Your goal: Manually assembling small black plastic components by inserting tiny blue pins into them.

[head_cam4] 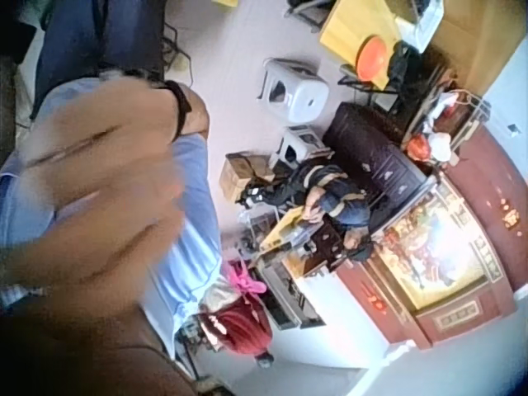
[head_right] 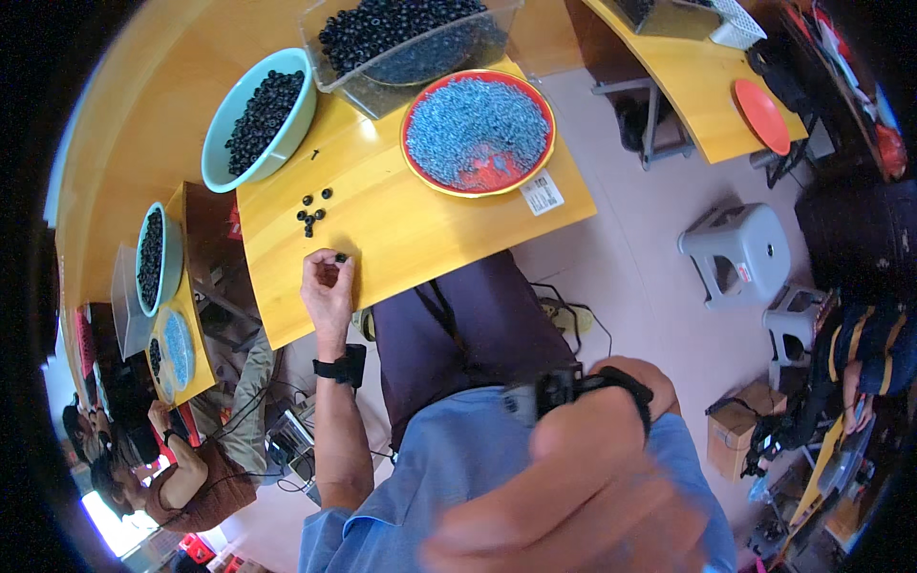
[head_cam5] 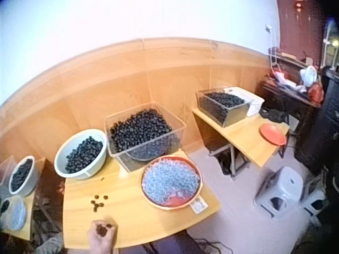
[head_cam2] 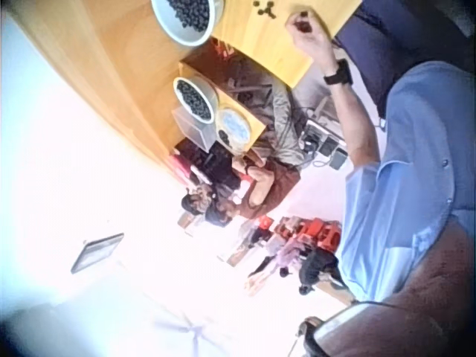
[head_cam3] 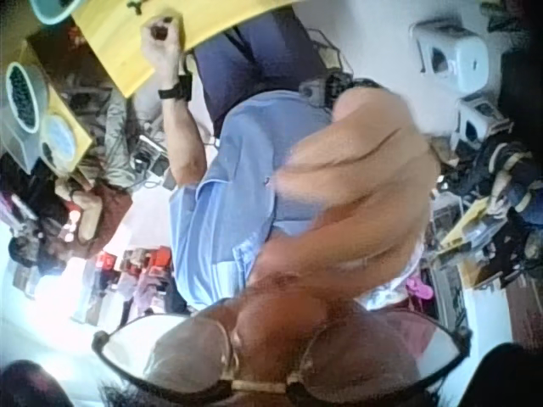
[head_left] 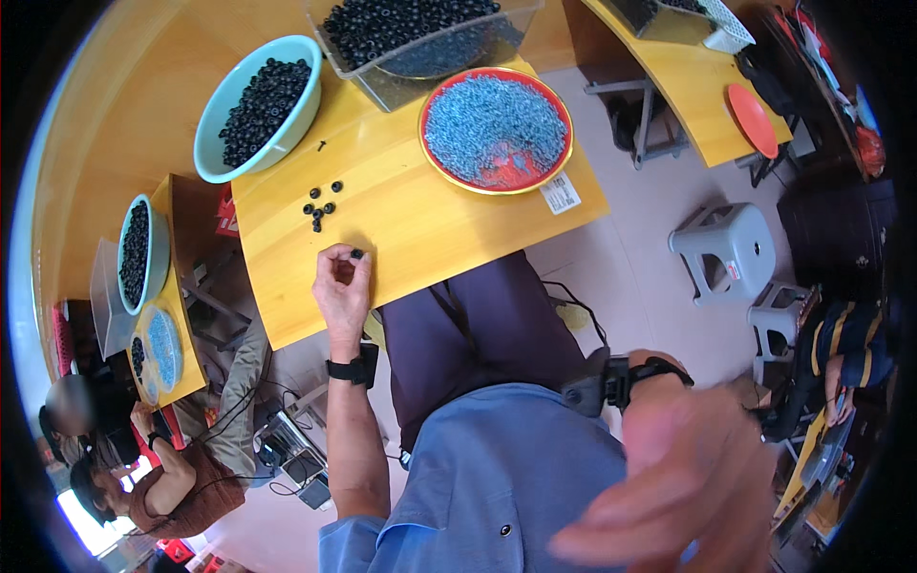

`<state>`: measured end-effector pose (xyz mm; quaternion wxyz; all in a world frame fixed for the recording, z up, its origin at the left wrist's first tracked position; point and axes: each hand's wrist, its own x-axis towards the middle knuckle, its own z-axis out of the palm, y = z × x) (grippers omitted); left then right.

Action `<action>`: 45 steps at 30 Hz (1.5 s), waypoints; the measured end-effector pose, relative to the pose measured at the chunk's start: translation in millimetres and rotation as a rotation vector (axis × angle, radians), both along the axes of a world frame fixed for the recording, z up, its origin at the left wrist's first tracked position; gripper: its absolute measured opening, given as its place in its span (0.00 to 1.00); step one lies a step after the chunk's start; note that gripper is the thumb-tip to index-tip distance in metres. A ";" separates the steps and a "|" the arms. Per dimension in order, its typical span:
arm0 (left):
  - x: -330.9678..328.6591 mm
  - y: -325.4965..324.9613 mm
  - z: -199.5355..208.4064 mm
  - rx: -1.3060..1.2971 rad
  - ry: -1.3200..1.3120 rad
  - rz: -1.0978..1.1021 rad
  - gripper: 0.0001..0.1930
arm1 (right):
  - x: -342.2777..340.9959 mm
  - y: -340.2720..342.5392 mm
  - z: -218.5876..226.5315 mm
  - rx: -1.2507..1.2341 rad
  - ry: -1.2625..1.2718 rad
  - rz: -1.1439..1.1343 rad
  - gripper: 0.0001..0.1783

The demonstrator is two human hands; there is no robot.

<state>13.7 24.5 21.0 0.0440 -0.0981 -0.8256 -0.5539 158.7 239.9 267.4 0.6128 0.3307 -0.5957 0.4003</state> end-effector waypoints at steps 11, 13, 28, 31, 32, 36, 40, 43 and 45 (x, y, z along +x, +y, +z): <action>4.6 -4.4 2.7 -0.115 0.073 -0.029 0.12 | -78.4 -7.3 -210.1 -0.221 -1.272 0.094 0.09; 4.1 -5.0 2.9 -0.159 0.042 -0.028 0.12 | -94.7 -21.0 -219.8 -0.242 -1.295 0.123 0.11; 1.9 -16.9 5.1 -0.049 -0.053 -0.210 0.13 | -115.2 -52.0 -248.0 -0.172 -1.387 0.322 0.10; -0.1 -18.2 -1.2 -0.002 -0.044 -0.244 0.11 | -114.3 -49.7 -246.3 -0.188 -1.382 0.343 0.09; -0.7 -17.8 -2.4 0.035 -0.037 -0.260 0.10 | -114.3 -49.4 -245.6 -0.203 -1.389 0.366 0.09; 2.1 -14.8 1.0 0.023 -0.030 -0.250 0.10 | -112.0 -45.2 -243.7 -0.185 -1.437 0.356 0.07; 1.5 -17.9 2.2 -0.020 -0.023 -0.193 0.09 | -106.9 -25.5 -222.4 -0.103 -1.277 0.163 0.08; 3.3 -16.2 5.1 -0.012 -0.029 -0.127 0.08 | -98.2 23.7 -179.4 0.008 -1.187 -0.285 0.07; 3.7 -12.0 6.5 -0.012 -0.024 -0.124 0.08 | -99.0 60.4 -165.6 0.067 -1.209 -0.548 0.06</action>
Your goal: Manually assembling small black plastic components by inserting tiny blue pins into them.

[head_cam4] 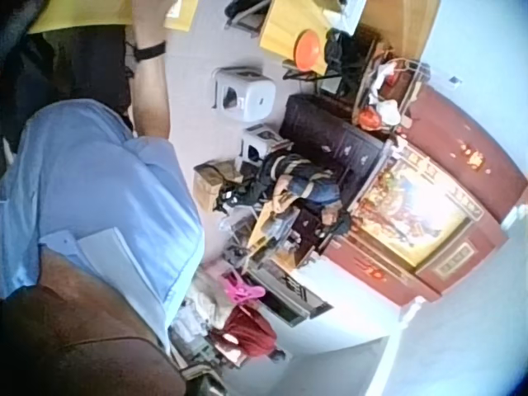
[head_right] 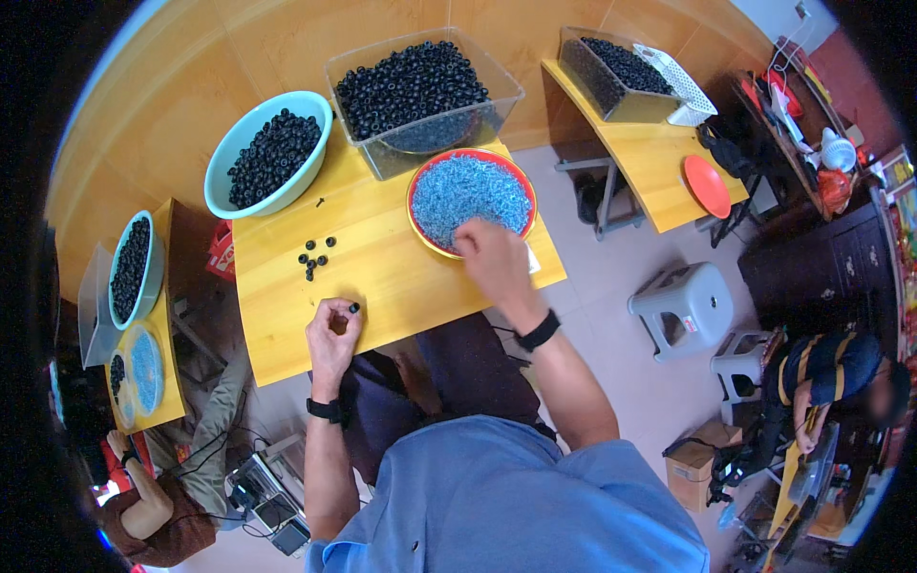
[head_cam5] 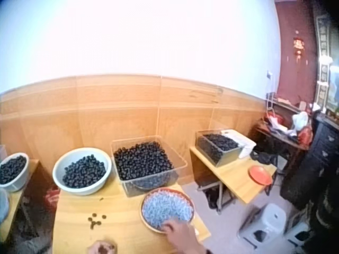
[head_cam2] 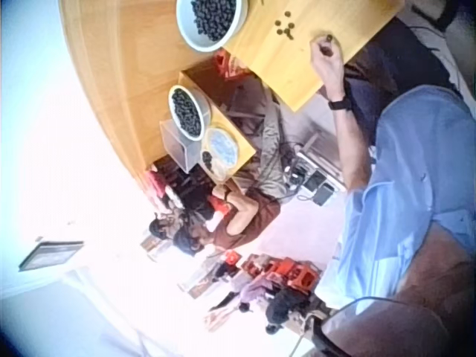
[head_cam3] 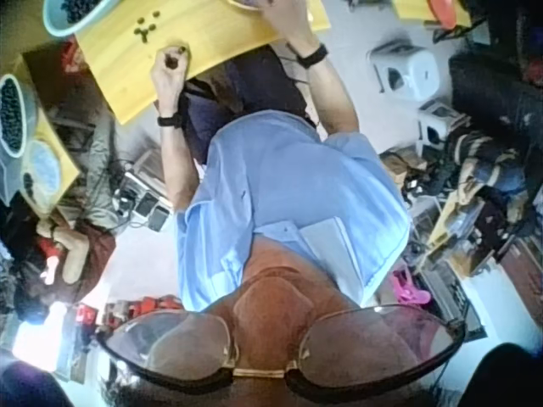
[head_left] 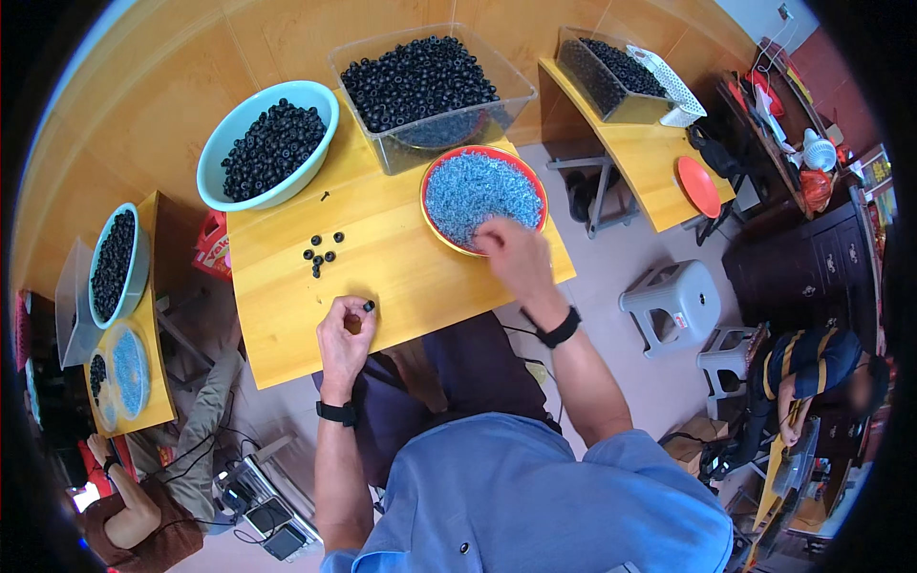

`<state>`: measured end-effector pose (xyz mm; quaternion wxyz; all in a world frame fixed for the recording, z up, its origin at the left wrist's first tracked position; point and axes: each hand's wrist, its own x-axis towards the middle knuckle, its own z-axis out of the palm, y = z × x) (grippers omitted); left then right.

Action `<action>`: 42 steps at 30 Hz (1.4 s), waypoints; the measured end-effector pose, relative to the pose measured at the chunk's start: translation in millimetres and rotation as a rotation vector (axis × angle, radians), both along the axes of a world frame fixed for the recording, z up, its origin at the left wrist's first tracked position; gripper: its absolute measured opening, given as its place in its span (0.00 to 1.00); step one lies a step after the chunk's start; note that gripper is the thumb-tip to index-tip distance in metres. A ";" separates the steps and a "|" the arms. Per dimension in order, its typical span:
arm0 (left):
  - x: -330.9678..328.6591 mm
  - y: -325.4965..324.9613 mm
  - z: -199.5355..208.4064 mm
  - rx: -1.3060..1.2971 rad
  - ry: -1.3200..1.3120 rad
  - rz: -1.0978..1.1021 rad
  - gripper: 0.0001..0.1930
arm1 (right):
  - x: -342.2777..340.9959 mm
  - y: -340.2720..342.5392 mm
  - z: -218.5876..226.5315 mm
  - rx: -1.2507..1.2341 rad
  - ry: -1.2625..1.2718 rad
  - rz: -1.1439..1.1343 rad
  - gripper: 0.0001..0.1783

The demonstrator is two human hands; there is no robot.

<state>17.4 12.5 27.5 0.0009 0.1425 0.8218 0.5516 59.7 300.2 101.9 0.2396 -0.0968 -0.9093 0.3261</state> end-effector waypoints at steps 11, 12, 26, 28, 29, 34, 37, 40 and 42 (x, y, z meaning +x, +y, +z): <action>0.6 -1.0 1.0 -0.018 0.099 -0.033 0.07 | -22.4 37.7 -28.9 0.431 -0.400 -0.100 0.07; 0.5 -0.8 0.8 -0.019 0.101 -0.033 0.07 | -22.7 37.3 -31.3 0.460 -0.353 -0.092 0.08; -0.5 -1.9 2.6 0.036 0.053 -0.014 0.07 | -7.7 17.5 7.0 0.017 -0.072 0.026 0.05; -2.6 -1.4 -0.6 0.056 0.063 -0.013 0.07 | -8.0 -0.2 6.6 -0.096 -0.050 0.089 0.05; -3.4 -1.0 -2.3 0.085 0.073 -0.020 0.07 | -8.6 -10.6 3.9 -0.150 -0.023 0.153 0.05; -2.7 2.0 -1.2 0.063 0.016 -0.002 0.07 | -20.2 -63.4 -34.6 -0.241 -0.042 0.373 0.09; -2.3 1.1 0.1 0.145 -0.035 0.011 0.07 | -27.2 -87.0 -50.0 -0.381 -0.143 0.389 0.10; -4.0 -2.3 -3.1 0.230 -0.099 0.032 0.08 | -32.6 -101.4 -58.7 -0.456 -0.172 0.438 0.10; -6.8 -5.9 -6.0 0.325 -0.173 0.020 0.08 | -34.8 -108.4 -66.6 -0.511 -0.186 0.467 0.10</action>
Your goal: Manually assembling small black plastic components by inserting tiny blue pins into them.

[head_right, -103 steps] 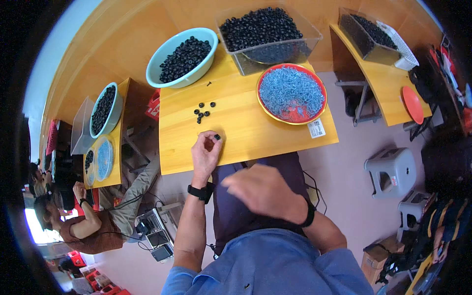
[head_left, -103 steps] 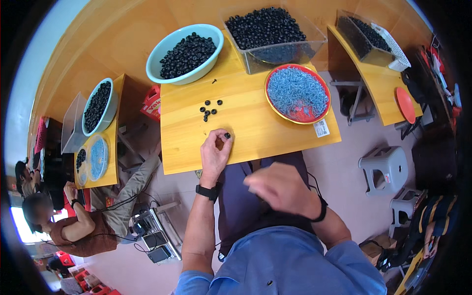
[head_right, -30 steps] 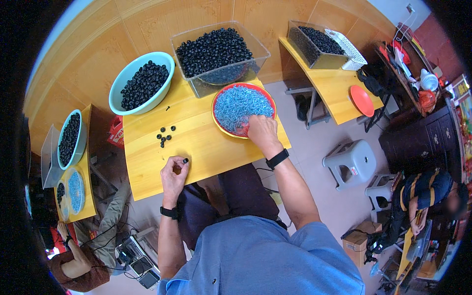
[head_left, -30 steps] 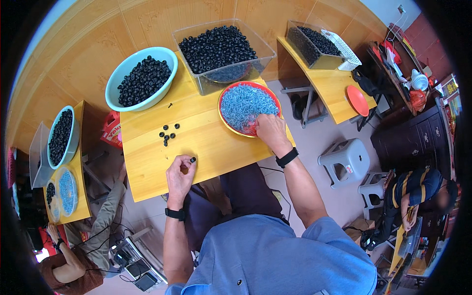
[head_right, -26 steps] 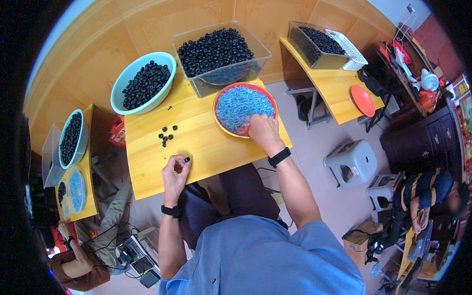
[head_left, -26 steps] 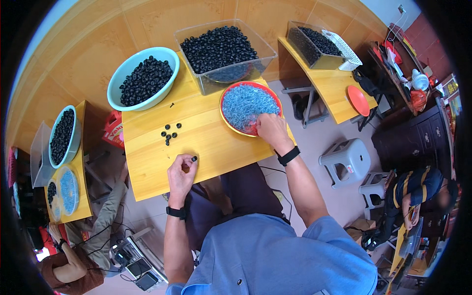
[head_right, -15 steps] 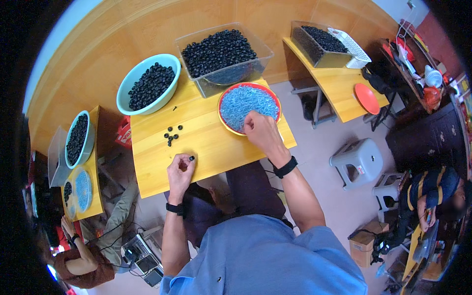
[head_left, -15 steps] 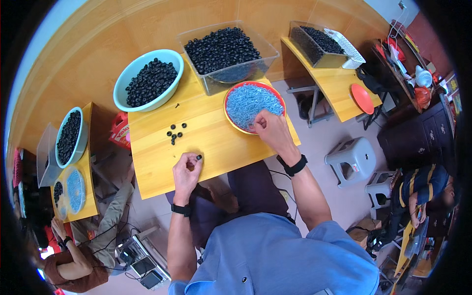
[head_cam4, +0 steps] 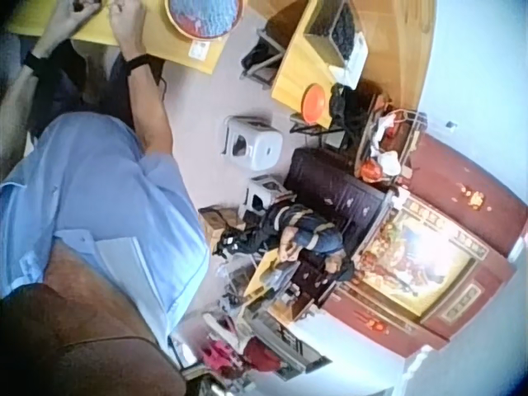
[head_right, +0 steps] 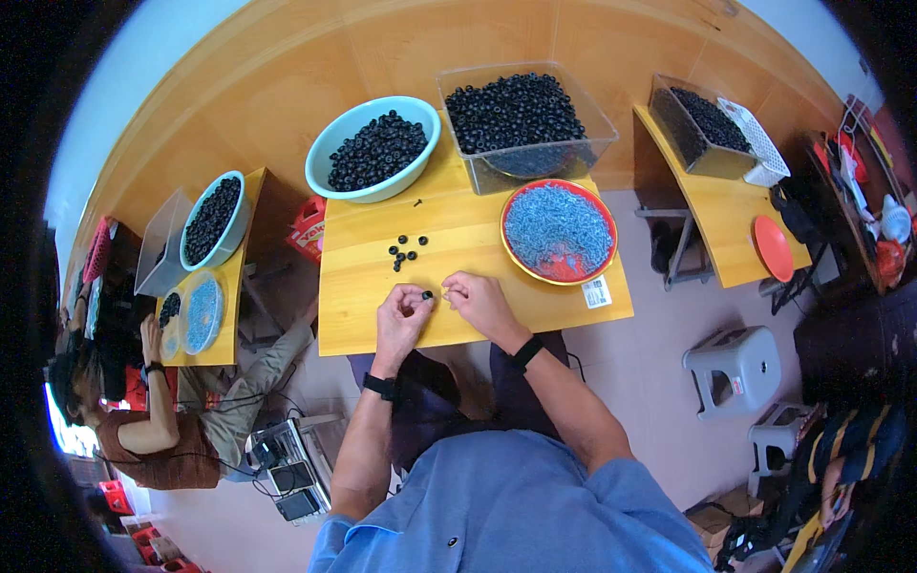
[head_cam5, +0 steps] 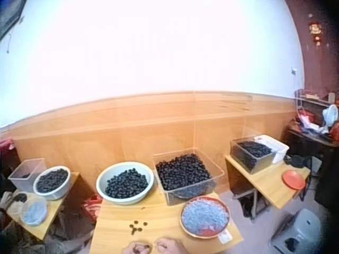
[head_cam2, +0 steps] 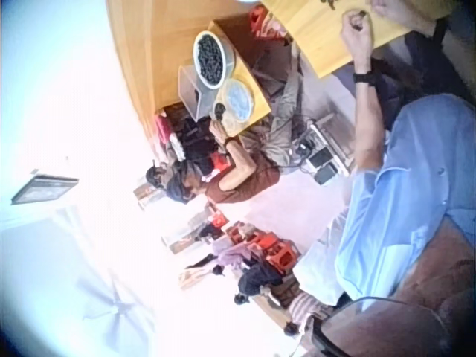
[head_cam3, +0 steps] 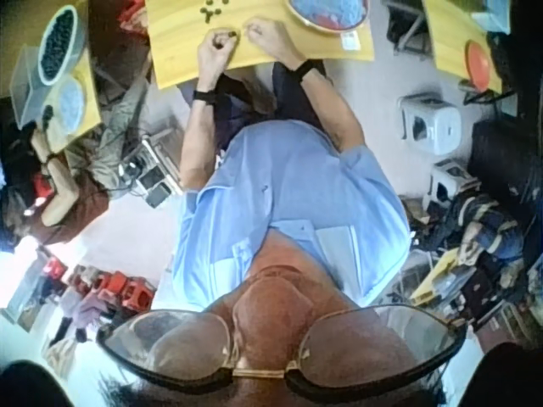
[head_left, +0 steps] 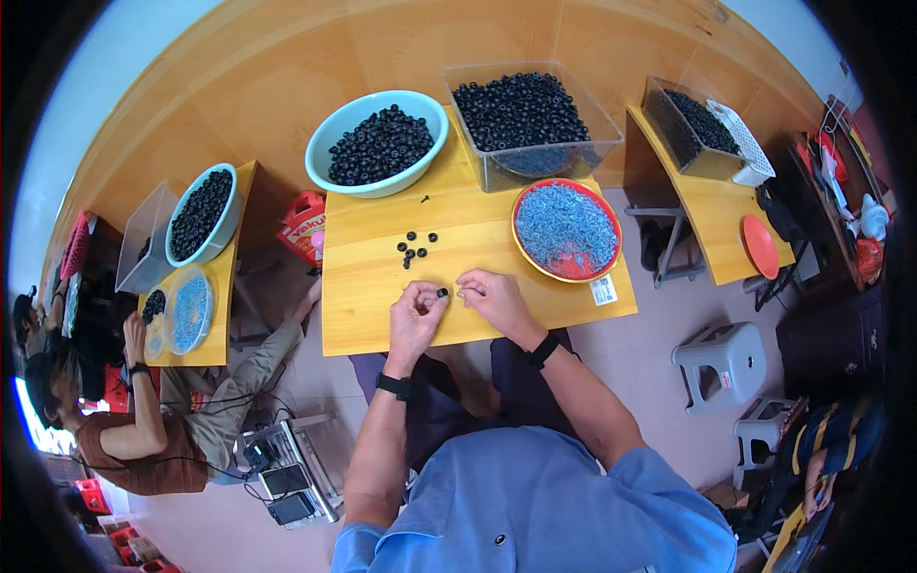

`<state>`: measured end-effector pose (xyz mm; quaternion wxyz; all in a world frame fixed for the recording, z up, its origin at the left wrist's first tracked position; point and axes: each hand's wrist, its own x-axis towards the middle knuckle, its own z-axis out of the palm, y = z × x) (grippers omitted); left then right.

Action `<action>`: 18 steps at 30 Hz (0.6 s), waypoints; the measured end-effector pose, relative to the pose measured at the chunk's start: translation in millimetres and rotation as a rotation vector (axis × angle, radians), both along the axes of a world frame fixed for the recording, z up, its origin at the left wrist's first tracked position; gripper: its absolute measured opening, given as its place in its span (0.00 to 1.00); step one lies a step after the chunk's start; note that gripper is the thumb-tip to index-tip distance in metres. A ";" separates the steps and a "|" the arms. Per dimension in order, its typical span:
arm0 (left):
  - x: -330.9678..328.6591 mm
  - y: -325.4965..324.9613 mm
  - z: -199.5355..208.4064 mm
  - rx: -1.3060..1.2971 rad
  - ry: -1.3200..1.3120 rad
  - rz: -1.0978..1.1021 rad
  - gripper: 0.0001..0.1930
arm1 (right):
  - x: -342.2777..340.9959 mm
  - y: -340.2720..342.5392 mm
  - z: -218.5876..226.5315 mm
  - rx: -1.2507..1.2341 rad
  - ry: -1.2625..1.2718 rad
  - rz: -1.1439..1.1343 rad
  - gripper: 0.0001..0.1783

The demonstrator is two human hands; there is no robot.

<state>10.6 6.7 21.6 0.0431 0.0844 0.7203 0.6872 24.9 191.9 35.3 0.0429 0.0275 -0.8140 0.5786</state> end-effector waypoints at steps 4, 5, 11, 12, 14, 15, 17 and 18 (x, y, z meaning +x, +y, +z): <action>-0.2 3.7 0.5 0.036 -0.032 -0.021 0.09 | -0.2 -0.6 -16.8 -0.164 0.038 -0.013 0.10; -0.8 3.0 -1.2 0.025 -0.029 -0.020 0.09 | 0.2 -1.4 -17.5 -0.150 0.061 -0.017 0.10; 0.7 3.7 -1.2 -0.008 -0.036 -0.023 0.09 | 1.5 -1.6 -10.6 -0.079 0.076 -0.028 0.09; 0.9 4.1 -1.2 -0.017 -0.031 -0.023 0.09 | 1.6 -2.0 -9.7 -0.078 0.075 -0.025 0.09; 0.6 3.7 -4.1 -0.036 -0.009 -0.011 0.09 | 3.2 -3.0 -7.7 -0.112 0.050 -0.023 0.09; 0.5 3.3 -5.6 -0.057 0.014 -0.001 0.10 | 3.4 -3.5 -6.6 -0.111 0.048 -0.019 0.09; 0.8 3.3 -6.2 -0.057 0.015 0.002 0.10 | 4.4 -3.3 -6.4 -0.091 0.055 -0.014 0.08; 0.8 3.4 -6.4 -0.059 0.020 0.004 0.10 | 4.7 -3.2 -6.3 -0.090 0.053 -0.012 0.08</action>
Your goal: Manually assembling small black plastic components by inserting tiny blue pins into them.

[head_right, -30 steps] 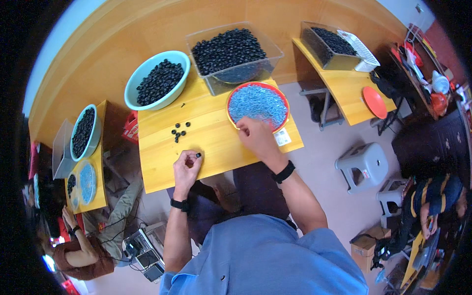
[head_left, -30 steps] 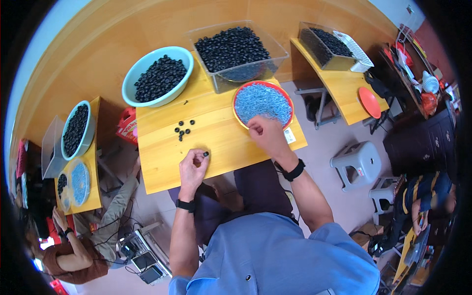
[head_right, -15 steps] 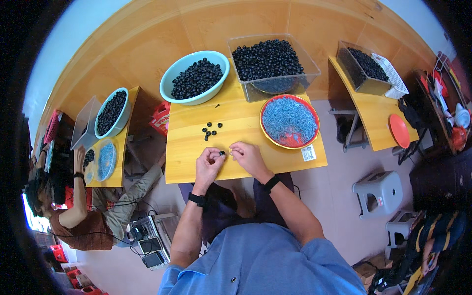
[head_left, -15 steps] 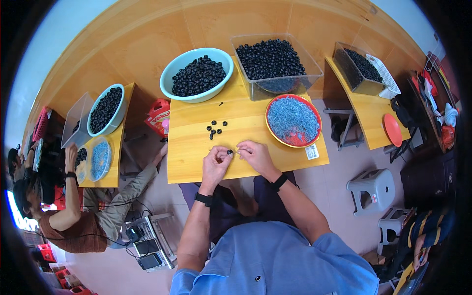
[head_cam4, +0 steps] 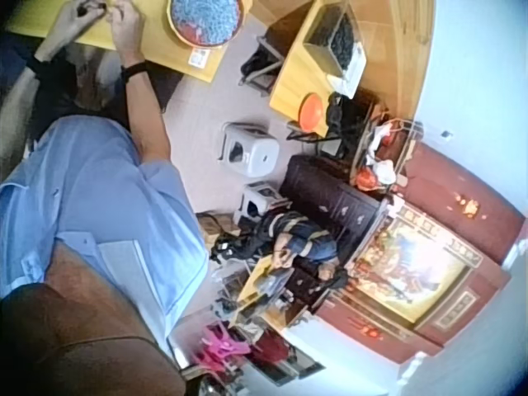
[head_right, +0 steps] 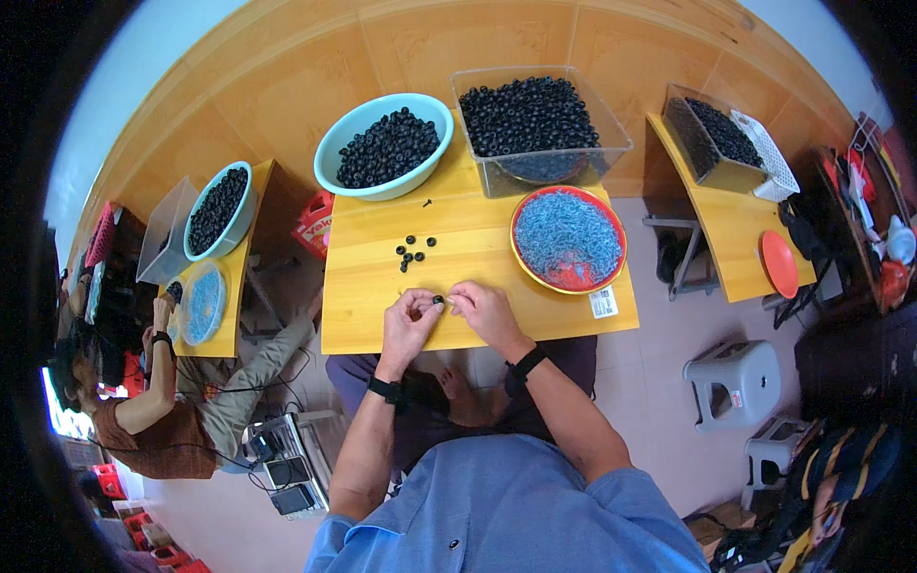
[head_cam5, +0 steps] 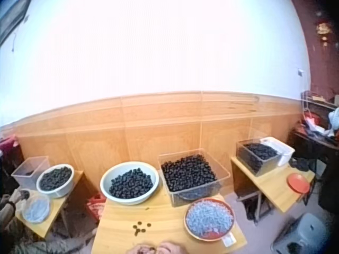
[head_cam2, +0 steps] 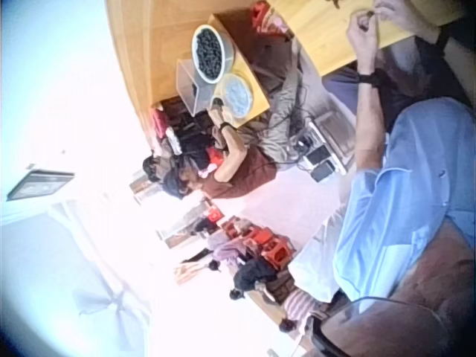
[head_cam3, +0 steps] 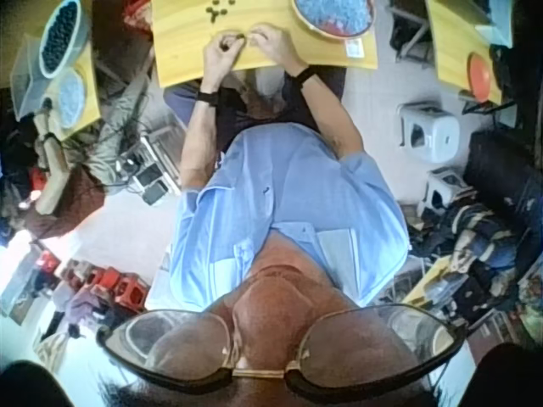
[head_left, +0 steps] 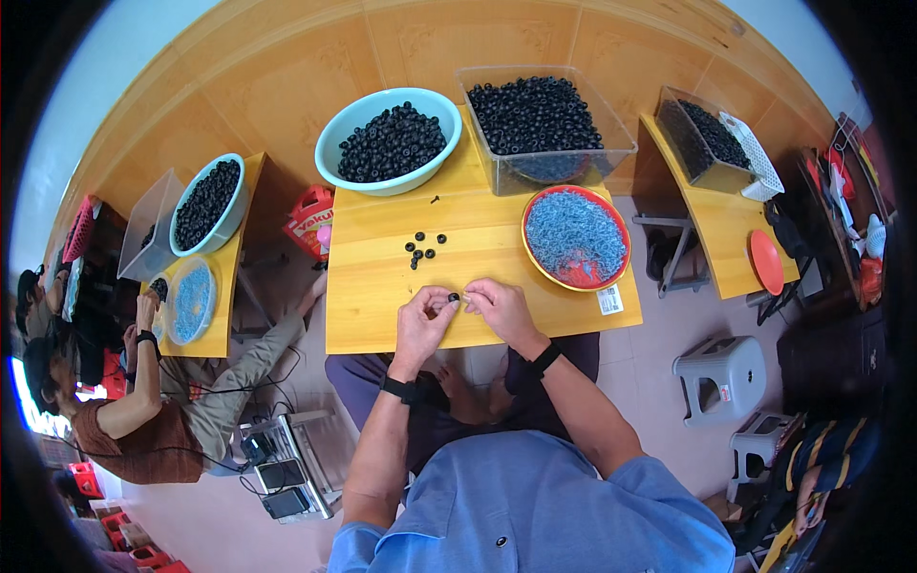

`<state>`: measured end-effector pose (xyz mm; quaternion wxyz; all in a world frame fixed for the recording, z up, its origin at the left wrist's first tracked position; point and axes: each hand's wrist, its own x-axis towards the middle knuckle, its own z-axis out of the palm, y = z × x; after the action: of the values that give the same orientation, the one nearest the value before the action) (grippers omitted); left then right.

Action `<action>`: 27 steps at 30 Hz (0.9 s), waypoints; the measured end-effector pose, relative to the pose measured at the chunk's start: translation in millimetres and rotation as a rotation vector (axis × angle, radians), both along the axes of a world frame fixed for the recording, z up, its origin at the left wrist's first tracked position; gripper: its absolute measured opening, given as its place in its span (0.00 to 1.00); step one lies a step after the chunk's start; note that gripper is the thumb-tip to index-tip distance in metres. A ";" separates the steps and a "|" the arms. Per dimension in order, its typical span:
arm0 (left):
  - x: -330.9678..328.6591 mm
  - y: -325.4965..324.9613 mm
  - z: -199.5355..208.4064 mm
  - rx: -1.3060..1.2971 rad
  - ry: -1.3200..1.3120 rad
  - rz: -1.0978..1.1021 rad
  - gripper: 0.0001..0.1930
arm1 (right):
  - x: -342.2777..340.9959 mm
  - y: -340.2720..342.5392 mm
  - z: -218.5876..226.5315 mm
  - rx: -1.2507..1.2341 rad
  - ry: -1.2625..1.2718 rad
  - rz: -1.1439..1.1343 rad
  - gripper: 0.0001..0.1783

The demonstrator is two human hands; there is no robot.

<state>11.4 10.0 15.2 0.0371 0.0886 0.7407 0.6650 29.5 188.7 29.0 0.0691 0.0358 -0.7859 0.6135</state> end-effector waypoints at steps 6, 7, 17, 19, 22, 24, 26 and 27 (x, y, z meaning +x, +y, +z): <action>0.6 0.4 4.8 -0.052 0.040 -0.005 0.10 | 1.2 0.4 -2.5 0.010 0.009 -0.008 0.08; 0.7 0.0 6.0 -0.051 0.037 -0.004 0.10 | 2.0 0.4 -1.3 0.013 0.004 -0.005 0.08; -1.4 2.7 11.4 -0.176 0.135 0.016 0.10 | -1.2 2.6 -10.0 -0.245 -0.024 -0.002 0.07; -0.7 4.2 14.2 -0.194 0.138 0.016 0.10 | -0.5 3.7 -10.3 -0.194 -0.017 0.013 0.07; 0.9 4.8 16.8 -0.255 0.195 0.010 0.10 | 0.0 4.4 -9.8 -0.118 0.003 0.027 0.07; 1.9 5.2 17.7 -0.227 0.222 -0.015 0.09 | -0.7 3.9 -10.8 -0.093 0.012 0.026 0.06; 2.0 3.4 15.9 -0.230 0.239 -0.024 0.09 | -2.0 3.1 -13.6 -0.056 0.058 0.024 0.06; 2.0 2.8 15.1 -0.233 0.257 -0.032 0.09 | -1.3 3.5 -14.7 -0.055 0.058 0.024 0.06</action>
<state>13.4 12.8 30.3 -0.0371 0.1796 0.8099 0.5571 28.3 192.2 14.3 0.0855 0.0611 -0.7660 0.6342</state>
